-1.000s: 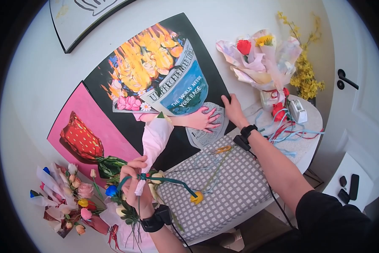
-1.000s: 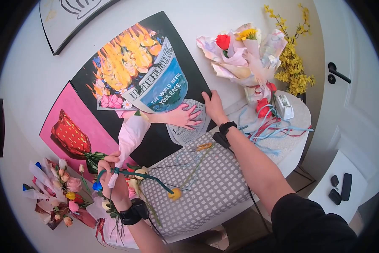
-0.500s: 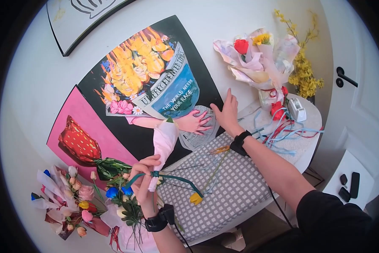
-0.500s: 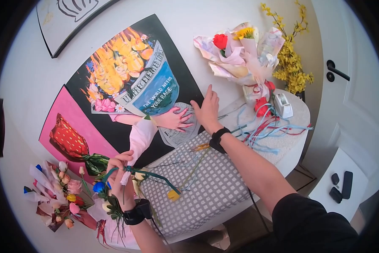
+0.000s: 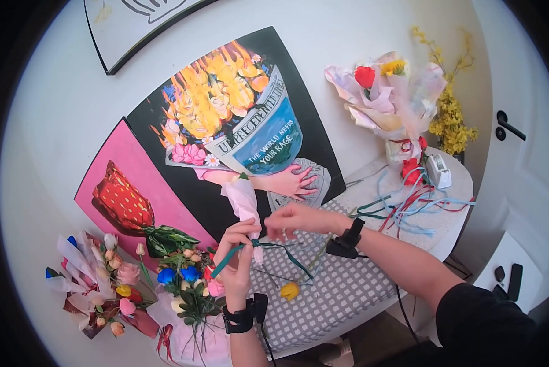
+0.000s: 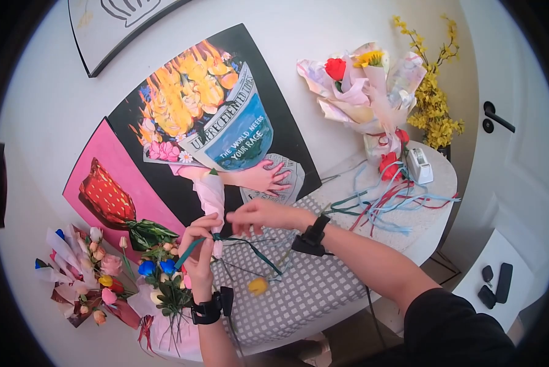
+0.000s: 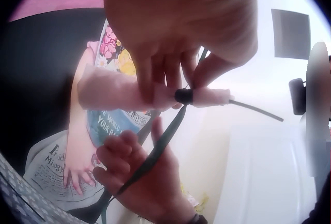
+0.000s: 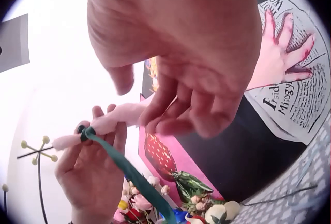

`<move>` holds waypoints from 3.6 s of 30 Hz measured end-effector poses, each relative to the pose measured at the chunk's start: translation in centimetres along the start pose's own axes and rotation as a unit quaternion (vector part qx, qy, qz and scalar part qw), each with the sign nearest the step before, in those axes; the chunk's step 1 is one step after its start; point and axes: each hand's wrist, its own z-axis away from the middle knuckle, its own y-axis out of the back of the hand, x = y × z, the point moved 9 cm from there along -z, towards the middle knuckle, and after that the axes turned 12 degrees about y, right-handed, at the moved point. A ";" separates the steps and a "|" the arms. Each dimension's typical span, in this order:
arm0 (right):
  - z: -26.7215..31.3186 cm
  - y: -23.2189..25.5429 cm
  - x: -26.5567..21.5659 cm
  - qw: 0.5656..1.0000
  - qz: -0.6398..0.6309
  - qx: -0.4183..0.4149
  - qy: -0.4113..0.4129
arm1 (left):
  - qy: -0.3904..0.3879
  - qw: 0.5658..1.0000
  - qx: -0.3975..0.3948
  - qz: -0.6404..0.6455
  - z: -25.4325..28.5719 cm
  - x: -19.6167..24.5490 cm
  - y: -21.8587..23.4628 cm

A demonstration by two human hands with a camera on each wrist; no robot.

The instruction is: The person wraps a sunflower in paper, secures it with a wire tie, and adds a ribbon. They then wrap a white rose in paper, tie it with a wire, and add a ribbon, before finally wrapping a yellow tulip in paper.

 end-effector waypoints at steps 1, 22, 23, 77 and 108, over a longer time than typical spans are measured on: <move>0.1 -0.7 0.0 1.000 -0.002 -0.001 -0.001 | -0.002 1.000 0.011 -0.014 0.0 0.0 0.2; 0.7 -1.6 -1.2 0.990 -0.067 -0.106 0.058 | 0.059 0.996 0.053 0.031 0.1 -1.4 1.3; 0.8 -1.3 -1.2 0.993 -0.055 -0.100 0.040 | 0.053 0.996 0.063 0.021 0.2 -1.4 1.7; 2.0 -1.1 -6.9 0.833 0.395 0.193 0.335 | 0.402 0.911 -0.088 0.039 2.3 -7.8 -0.5; 1.3 -9.1 3.4 0.985 0.081 -0.137 -0.072 | 0.424 0.888 0.179 0.018 15.4 -9.0 2.4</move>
